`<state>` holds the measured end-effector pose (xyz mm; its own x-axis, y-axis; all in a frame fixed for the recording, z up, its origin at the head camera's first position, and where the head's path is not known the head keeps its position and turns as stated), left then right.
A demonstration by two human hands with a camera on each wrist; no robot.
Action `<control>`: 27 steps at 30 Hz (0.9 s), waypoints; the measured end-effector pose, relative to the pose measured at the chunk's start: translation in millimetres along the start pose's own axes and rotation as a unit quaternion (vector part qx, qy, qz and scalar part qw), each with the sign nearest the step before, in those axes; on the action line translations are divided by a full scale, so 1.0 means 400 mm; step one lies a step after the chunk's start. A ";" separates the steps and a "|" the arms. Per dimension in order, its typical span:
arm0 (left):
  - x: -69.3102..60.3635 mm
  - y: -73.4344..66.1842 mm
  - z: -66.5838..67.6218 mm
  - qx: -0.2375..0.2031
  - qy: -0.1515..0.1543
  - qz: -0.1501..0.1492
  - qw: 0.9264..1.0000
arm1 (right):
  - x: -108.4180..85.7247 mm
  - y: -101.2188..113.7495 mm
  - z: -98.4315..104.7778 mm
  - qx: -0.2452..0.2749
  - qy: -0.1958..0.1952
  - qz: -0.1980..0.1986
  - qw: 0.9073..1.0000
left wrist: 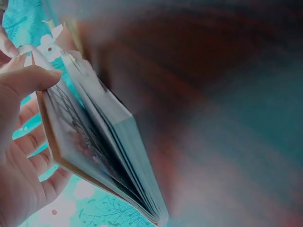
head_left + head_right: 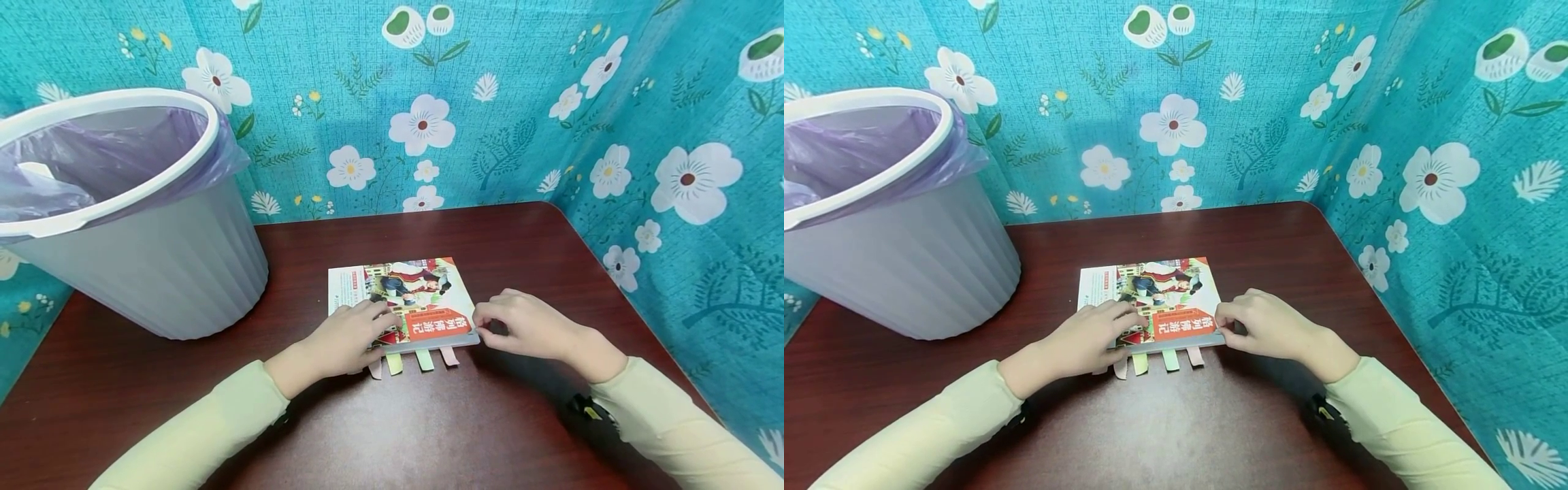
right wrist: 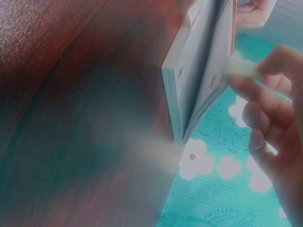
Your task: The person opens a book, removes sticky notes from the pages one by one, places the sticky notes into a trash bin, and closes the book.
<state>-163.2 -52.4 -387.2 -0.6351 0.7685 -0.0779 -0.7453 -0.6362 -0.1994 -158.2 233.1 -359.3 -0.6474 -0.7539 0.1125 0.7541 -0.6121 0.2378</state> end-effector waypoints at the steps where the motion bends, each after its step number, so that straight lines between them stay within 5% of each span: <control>1: 0.000 0.001 0.003 -0.003 -0.001 -0.002 1.000 | 0.000 0.001 0.001 0.000 0.001 -0.001 1.000; 14: 0.000 0.027 0.037 -0.107 -0.034 -0.014 0.994 | -0.008 0.002 0.009 -0.003 -0.015 -0.005 1.000; 22: 0.007 0.034 0.067 -0.130 -0.054 0.011 0.990 | -0.018 0.006 0.023 -0.034 -0.079 0.051 0.995; 27: 0.009 0.042 0.094 -0.183 -0.046 0.039 0.981 | -0.018 0.006 0.030 -0.048 -0.112 0.082 0.989</control>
<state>-185.8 -62.8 -353.9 -0.7159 0.6978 -0.0220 -0.5810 -0.6129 -0.5355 -153.1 240.1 -347.9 -0.5160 -0.7792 0.3558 0.8508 -0.5143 0.1075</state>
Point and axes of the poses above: each hand's wrist, its own x-axis towards the middle knuckle, its own z-axis out of the back of the hand, y = z × x, the point moved 3 cm from there along x, towards the middle knuckle, and after that the axes turned 5 degrees about y, right-handed, at the moved point
